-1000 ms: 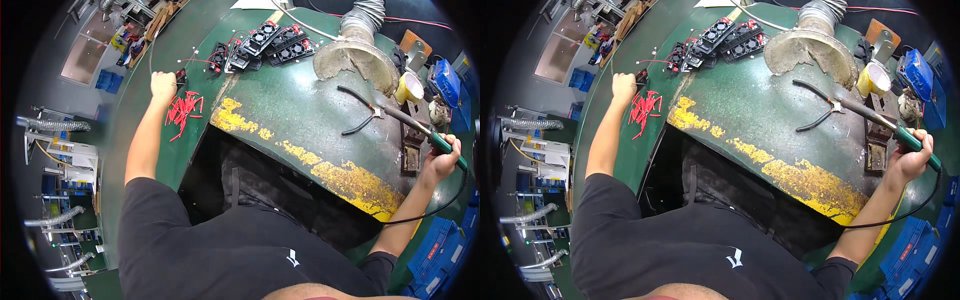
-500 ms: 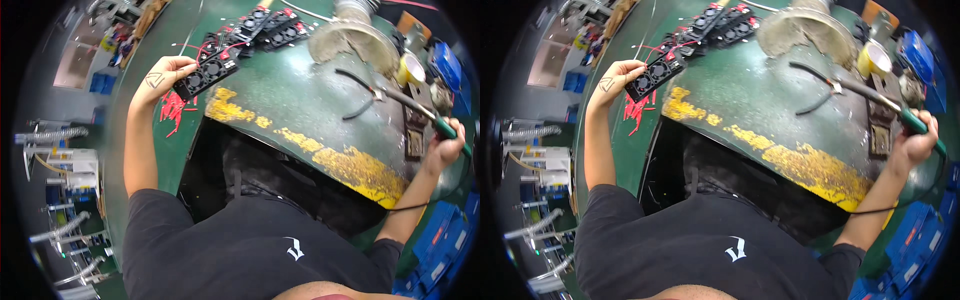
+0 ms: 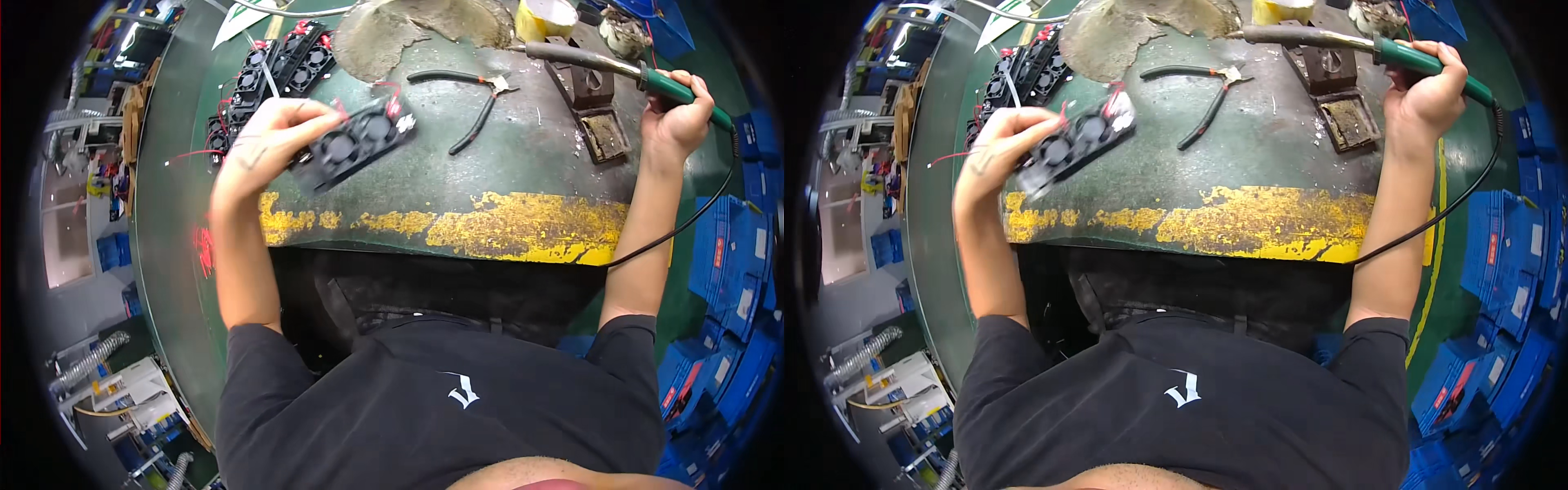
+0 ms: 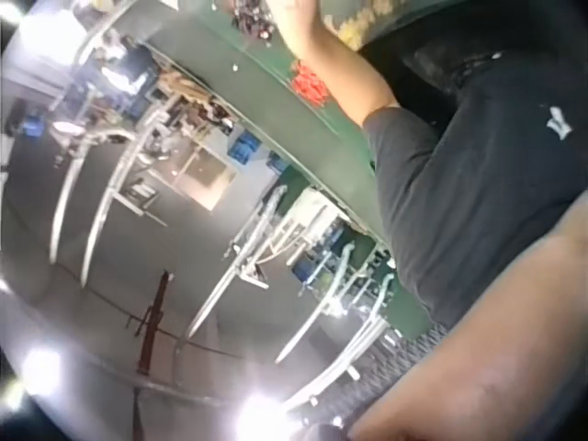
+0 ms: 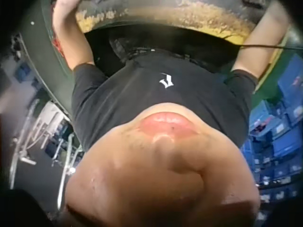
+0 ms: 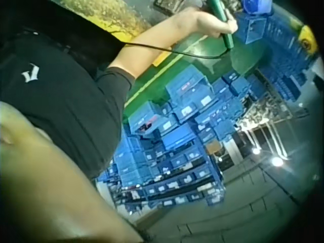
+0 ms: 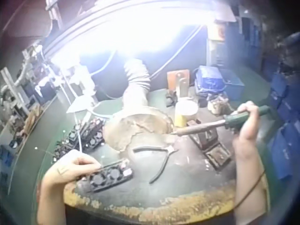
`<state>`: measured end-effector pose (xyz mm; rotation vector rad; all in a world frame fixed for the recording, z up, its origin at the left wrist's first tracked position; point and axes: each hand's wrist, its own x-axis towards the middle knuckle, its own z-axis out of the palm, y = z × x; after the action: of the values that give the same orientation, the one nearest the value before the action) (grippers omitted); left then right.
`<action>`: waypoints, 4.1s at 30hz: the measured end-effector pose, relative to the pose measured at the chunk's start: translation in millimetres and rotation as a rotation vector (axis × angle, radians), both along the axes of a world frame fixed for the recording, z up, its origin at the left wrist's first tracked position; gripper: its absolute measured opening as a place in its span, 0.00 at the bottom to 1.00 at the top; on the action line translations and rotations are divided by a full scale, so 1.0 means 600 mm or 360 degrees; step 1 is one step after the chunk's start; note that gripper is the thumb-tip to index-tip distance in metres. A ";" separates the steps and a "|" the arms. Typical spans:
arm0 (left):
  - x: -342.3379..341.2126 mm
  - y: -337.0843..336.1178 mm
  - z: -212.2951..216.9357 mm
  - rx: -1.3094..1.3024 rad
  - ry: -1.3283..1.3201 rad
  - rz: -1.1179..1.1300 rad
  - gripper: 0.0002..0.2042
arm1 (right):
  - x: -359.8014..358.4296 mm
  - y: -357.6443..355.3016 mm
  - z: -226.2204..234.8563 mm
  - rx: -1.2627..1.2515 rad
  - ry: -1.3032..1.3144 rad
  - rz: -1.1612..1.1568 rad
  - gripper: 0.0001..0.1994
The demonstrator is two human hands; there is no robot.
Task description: Soldering wires onto a small electronic cooling fan assembly.
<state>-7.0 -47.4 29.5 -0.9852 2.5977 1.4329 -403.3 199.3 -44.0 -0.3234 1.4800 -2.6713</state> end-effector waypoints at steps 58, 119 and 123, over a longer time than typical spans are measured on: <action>-0.168 -0.030 -0.175 -0.0281 0.0581 0.0132 0.08 | 0.054 -0.019 0.009 -0.0236 0.0301 0.0131 0.09; -0.170 0.046 -0.098 -0.1254 0.0769 -0.0456 0.30 | -0.049 0.020 -0.027 -0.0157 0.0138 0.0013 0.14; -0.154 0.048 -0.092 -0.1194 0.0469 -0.0721 0.31 | -0.044 0.020 -0.023 -0.0104 0.0114 0.0054 0.14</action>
<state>-99.1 -18.8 -25.8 -0.1302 3.3493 0.5216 -429.6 211.5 -58.0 -0.4492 1.3947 -2.7127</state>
